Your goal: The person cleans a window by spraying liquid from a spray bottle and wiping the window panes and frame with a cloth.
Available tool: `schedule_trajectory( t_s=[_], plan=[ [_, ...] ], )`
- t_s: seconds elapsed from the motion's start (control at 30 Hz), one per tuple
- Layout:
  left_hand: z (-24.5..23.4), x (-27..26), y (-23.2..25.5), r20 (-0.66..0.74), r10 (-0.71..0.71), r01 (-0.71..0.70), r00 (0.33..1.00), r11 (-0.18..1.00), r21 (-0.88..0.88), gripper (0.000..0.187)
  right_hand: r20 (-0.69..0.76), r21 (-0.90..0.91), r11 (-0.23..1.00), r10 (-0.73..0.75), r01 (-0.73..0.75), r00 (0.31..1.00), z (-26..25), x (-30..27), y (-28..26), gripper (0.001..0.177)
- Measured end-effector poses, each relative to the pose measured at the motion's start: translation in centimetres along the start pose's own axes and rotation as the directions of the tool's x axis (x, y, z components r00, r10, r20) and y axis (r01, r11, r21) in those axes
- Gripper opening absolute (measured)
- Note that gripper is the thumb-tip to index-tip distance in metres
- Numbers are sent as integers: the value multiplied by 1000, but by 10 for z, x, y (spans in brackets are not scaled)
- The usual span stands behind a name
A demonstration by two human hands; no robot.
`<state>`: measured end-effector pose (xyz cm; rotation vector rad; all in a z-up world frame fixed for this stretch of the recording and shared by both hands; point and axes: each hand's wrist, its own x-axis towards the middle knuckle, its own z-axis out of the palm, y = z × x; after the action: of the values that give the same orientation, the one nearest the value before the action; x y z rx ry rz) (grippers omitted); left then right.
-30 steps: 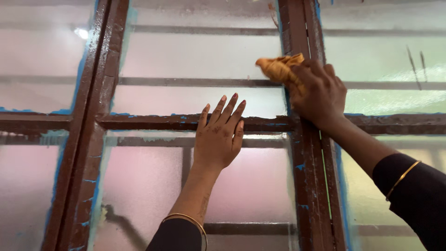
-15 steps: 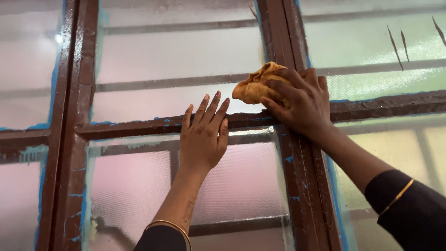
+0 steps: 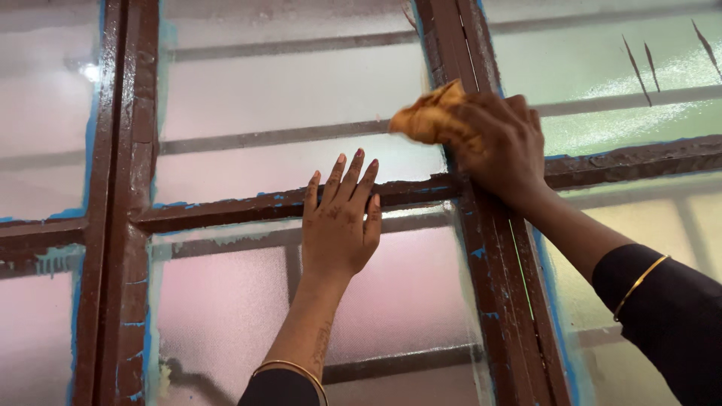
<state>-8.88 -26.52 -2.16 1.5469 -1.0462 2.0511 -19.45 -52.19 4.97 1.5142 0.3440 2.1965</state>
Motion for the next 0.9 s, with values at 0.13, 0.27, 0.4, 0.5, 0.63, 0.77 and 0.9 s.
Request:
schedule_trajectory(
  t_s=[0.13,0.27,0.4,0.5,0.63,0.77,0.9],
  plan=[
    [1,-1,-2,-18,1,-1,1000,1000,11,48,-77,-81,916,387,-392,919,13,8,19,28],
    [3,-1,-2,-11,-22,23,1000,1000,15,47,-162,-156,911,357,-381,920,17,12,30,31],
    [2,0,-1,-21,-4,5,1000,1000,27,47,-125,-137,963,217,-233,968,11,17,40,29],
    [-1,-1,0,-36,4,-3,999,1000,30,47,-128,-74,988,128,-138,984,7,16,36,32],
    [1,0,-2,-48,28,-26,998,999,31,47,-73,14,986,165,-164,984,1,12,36,36],
    [-1,1,-4,-53,14,-12,999,1000,24,49,84,38,973,225,-229,971,-13,6,32,45],
    [-5,3,-4,-42,60,-59,997,998,25,46,146,50,982,174,-183,974,-34,-11,23,53]
  ],
)
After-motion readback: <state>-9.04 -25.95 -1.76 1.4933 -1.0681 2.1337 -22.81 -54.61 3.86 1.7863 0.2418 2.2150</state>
